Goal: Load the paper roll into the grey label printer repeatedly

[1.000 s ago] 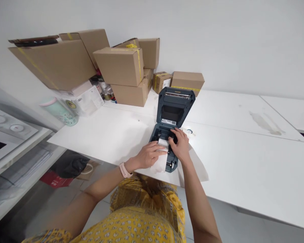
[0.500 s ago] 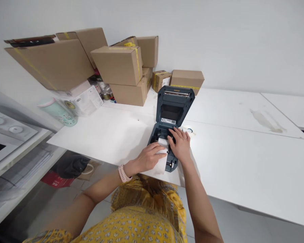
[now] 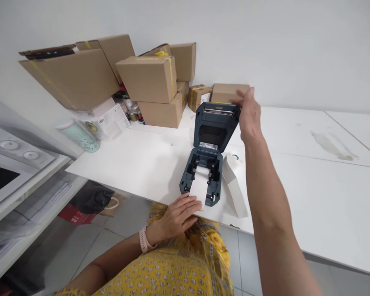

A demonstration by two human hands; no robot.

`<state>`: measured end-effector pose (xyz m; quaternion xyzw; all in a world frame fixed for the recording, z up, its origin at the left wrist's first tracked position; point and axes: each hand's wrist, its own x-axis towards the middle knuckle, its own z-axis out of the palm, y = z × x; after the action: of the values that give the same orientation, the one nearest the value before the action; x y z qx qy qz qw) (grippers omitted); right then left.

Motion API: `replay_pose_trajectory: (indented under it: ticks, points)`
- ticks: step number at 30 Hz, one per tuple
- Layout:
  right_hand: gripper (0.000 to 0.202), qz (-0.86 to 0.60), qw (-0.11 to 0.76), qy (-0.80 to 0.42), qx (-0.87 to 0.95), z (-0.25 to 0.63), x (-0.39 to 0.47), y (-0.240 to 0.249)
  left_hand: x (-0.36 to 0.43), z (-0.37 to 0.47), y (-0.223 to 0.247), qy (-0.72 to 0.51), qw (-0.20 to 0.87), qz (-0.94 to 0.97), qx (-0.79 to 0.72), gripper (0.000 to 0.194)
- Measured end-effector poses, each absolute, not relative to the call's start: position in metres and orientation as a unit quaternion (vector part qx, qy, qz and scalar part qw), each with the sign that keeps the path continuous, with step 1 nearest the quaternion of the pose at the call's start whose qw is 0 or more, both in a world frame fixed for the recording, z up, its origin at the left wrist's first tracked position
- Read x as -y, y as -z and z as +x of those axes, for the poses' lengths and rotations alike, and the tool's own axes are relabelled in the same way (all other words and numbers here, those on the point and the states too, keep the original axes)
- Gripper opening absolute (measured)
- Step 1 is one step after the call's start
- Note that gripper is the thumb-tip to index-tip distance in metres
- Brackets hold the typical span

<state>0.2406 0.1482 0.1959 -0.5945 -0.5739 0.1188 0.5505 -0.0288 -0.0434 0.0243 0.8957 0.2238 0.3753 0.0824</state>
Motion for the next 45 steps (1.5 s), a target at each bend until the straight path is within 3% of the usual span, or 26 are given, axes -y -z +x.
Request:
replay_pose_trajectory:
  ticks: [2,4,8,10,17,20,25,34,39,41,42,45]
  points:
    - [0.077,-0.592,0.528,-0.115,0.598,0.231,-0.145,-0.198,0.041,-0.024,-0.02,-0.394,0.079,0.884,-0.241,0.024]
    - [0.065,-0.565,0.552,-0.017,0.613,0.216,-0.121,-0.185,0.037,-0.019,-0.017,-0.428,0.076,0.866,-0.247,0.02]
    - [0.043,-0.456,0.577,0.153,0.66,0.189,-0.046,-0.131,0.036,-0.013,-0.017,-0.489,0.041,0.84,-0.232,0.017]
    - [0.043,-0.422,0.556,0.186,0.692,0.182,-0.012,-0.099,0.038,-0.013,-0.016,-0.509,0.004,0.826,-0.241,0.017]
    - [0.05,-0.455,0.504,0.07,0.731,0.177,0.046,-0.023,0.042,-0.021,0.01,-0.489,-0.104,0.815,-0.292,0.02]
    - [0.049,-0.468,0.529,0.042,0.707,0.172,0.049,-0.01,0.036,-0.022,0.017,-0.482,-0.096,0.823,-0.287,0.024]
    - [0.048,-0.47,0.584,0.055,0.659,0.163,0.046,0.004,0.014,-0.025,0.011,-0.443,-0.068,0.848,-0.283,0.061]
    - [0.044,-0.449,0.624,0.104,0.63,0.16,0.033,0.017,-0.001,-0.016,0.015,-0.474,-0.034,0.84,-0.263,0.064]
    - [0.042,-0.478,0.592,0.009,0.649,0.161,0.048,0.0,0.038,-0.037,-0.009,-0.472,0.108,0.802,-0.348,0.059]
    - [0.042,-0.483,0.596,-0.018,0.641,0.159,0.052,-0.006,0.055,-0.042,-0.018,-0.496,0.24,0.71,-0.44,0.034]
    - [0.041,-0.485,0.602,-0.021,0.634,0.158,0.053,-0.007,0.06,-0.042,-0.023,-0.481,0.329,0.659,-0.474,0.031]
    - [0.04,-0.489,0.619,-0.004,0.615,0.154,0.051,-0.007,0.06,-0.03,-0.033,-0.382,0.592,0.512,-0.492,0.046]
